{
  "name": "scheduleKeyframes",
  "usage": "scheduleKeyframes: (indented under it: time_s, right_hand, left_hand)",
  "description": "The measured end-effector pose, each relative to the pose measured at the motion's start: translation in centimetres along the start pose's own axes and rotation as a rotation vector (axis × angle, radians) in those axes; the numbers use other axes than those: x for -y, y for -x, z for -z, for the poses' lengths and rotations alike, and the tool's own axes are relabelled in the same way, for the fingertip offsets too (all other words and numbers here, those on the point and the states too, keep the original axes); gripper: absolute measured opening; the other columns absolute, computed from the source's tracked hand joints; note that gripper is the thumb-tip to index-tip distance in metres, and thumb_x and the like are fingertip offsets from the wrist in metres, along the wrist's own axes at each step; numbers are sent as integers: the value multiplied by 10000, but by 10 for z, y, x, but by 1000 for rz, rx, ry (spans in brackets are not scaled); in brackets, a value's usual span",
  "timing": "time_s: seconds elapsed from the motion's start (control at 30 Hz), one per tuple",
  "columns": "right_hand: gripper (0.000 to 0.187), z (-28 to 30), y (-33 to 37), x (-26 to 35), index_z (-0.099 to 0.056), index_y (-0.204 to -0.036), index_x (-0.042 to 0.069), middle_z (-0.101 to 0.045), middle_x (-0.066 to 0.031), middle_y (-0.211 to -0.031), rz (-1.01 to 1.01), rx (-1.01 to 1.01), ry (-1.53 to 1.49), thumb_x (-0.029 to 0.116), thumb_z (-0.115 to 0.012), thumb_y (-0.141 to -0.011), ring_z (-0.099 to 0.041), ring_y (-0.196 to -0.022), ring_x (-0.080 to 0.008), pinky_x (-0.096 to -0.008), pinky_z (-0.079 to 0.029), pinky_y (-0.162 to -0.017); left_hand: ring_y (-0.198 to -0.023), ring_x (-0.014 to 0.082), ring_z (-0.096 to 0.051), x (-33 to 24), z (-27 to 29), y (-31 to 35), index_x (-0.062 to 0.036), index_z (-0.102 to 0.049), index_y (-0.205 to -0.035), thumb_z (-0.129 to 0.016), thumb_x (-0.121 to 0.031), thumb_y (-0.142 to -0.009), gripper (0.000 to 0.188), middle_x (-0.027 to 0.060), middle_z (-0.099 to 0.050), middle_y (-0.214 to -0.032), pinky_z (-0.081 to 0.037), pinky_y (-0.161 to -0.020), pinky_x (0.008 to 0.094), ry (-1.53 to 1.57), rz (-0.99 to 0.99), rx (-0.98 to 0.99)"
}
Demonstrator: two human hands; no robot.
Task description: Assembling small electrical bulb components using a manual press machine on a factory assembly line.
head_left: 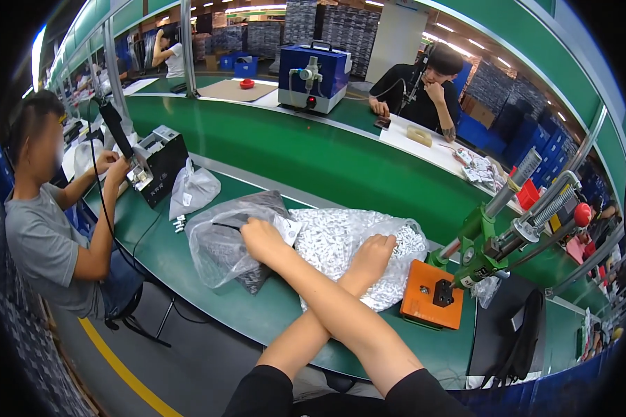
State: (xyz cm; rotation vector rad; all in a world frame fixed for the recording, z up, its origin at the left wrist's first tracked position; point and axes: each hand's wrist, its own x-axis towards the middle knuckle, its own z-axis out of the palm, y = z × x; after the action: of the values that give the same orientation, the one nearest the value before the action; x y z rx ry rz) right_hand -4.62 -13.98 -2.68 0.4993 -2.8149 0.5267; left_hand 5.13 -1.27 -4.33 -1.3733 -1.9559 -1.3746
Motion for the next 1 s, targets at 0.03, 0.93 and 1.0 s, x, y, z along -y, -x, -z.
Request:
scheduleKeyframes:
  time_s: [0.03, 0.93, 1.0]
  right_hand:
    - [149, 0, -2, 1, -671, -856, -51, -624, -265, -981, -24, 12, 11, -14, -583, -741, -636, -902, -422, -463, -533, -774]
    - [117, 135, 162, 3, -708, -882, -18, -696, -156, -827, -1, -542, -428, 39, -696, -782, -683, -739, -266, -322, -549, -682]
    - [127, 162, 197, -5, -716, -892, -26, -717, -136, -869, -100, -564, -432, 10, -710, -770, -696, -769, -200, -285, -557, -701]
  left_hand:
    - [-758, 359, -590, -1, 0, 0, -12, -531, -863, -599, -35, -831, 79, 185, -588, -751, -472, -684, 441, -15, 9, 9]
    - [-768, 366, -606, -6, -16, -10, -12, -564, -968, -580, -8, -848, 121, 189, -607, -775, -487, -664, 458, 0, -13, -11]
    - [-775, 361, -622, -7, 6, -12, -14, -585, -1030, -607, -19, -850, 181, 184, -625, -796, -500, -660, 445, -18, 22, 49]
